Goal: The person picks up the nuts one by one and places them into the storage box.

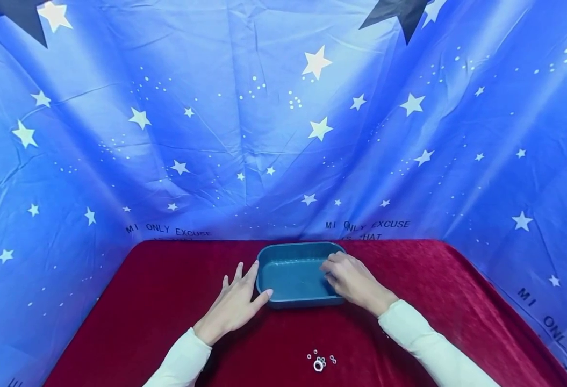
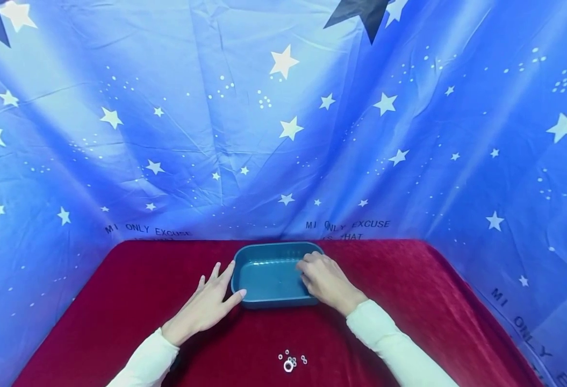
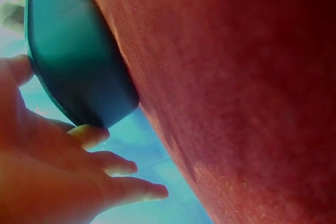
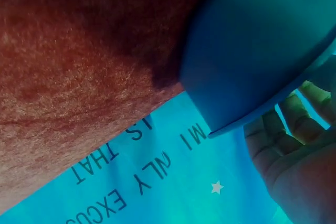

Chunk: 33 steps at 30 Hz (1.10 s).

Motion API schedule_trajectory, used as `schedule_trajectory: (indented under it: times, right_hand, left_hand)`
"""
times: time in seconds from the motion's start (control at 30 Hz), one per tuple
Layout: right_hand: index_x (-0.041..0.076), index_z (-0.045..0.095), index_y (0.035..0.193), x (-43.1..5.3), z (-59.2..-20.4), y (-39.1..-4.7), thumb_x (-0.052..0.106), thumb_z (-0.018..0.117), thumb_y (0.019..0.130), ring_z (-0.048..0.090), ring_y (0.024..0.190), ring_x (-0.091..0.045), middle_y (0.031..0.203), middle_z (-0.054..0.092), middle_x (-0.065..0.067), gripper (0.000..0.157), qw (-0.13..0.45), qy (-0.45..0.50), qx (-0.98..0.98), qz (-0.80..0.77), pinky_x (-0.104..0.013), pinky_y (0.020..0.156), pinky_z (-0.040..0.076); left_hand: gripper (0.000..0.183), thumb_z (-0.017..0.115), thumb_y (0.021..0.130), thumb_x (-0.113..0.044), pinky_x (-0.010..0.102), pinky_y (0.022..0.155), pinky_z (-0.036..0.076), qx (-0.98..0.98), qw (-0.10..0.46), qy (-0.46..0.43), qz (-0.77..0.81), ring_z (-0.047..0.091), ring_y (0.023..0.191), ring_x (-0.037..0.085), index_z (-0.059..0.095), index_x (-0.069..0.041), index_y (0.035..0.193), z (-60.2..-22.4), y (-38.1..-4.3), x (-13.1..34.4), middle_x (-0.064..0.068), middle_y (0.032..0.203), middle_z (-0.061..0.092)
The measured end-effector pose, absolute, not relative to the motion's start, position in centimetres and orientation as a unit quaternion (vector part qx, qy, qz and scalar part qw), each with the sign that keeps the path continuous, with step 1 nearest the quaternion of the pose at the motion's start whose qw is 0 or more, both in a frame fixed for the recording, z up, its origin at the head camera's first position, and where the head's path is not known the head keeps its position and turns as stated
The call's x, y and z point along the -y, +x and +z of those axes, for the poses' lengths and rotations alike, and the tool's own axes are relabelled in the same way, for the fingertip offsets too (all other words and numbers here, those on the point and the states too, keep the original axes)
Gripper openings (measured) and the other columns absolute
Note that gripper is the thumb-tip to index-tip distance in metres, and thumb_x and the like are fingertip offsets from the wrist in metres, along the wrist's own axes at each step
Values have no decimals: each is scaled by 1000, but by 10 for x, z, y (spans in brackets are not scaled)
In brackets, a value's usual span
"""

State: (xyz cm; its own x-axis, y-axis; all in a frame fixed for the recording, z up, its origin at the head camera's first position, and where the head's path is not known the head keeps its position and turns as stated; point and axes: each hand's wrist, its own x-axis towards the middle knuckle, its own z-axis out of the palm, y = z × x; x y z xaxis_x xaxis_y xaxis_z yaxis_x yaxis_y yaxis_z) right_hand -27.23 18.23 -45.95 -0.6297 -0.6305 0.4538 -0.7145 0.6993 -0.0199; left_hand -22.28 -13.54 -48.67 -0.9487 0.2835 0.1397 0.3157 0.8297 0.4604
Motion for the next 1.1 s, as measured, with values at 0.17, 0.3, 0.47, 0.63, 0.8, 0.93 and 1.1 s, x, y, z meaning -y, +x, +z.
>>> schedule_trajectory:
  times: [0.17,0.3,0.47,0.63,0.8,0.93,1.1]
  right_hand:
    - [14,77,91,-182,-465,-283,5,81,80,61,78,-16,84,65,3,15,204,366,904,88,-35,69,56]
    - [14,73,85,-181,-470,-289,3,80,79,62,75,-19,78,62,2,14,184,362,910,79,-37,66,54]
    - [16,64,74,-177,-473,-294,1,78,77,62,72,-21,72,60,3,21,141,368,916,79,-40,64,52]
    - [18,53,63,-173,-470,-295,-1,76,75,49,61,-14,59,44,9,32,114,365,920,83,-33,56,44]
    - [21,45,59,-172,-469,-297,-5,71,72,37,57,-11,54,32,10,39,106,369,920,76,-29,52,37]
    - [20,47,59,-170,-471,-297,-5,71,72,38,58,-11,54,34,10,37,97,365,924,67,-29,52,37]
    - [19,64,72,-167,-473,-291,7,78,80,57,69,-14,68,54,8,20,116,352,925,82,-35,63,50]
  left_hand:
    - [86,50,99,-61,75,111,15,956,30,-157,-248,13,153,41,24,-9,161,-487,-223,135,11,162,35]
    - [85,52,99,-60,75,111,16,955,33,-159,-248,14,153,41,25,-9,161,-489,-224,134,11,161,37]
    - [84,54,99,-57,75,111,16,955,34,-158,-250,14,153,41,24,-9,161,-491,-225,134,11,160,37]
    - [84,54,99,-57,75,111,15,954,32,-155,-254,14,153,42,23,-10,162,-490,-225,135,11,161,36]
    - [85,53,99,-58,75,111,14,955,27,-154,-254,13,153,41,22,-11,162,-489,-225,135,12,162,35]
    - [85,52,99,-58,75,112,14,954,27,-156,-254,12,153,41,22,-10,162,-489,-225,135,12,162,34]
    - [85,51,99,-59,75,111,14,954,26,-157,-254,12,153,42,21,-11,162,-491,-224,135,12,162,34]
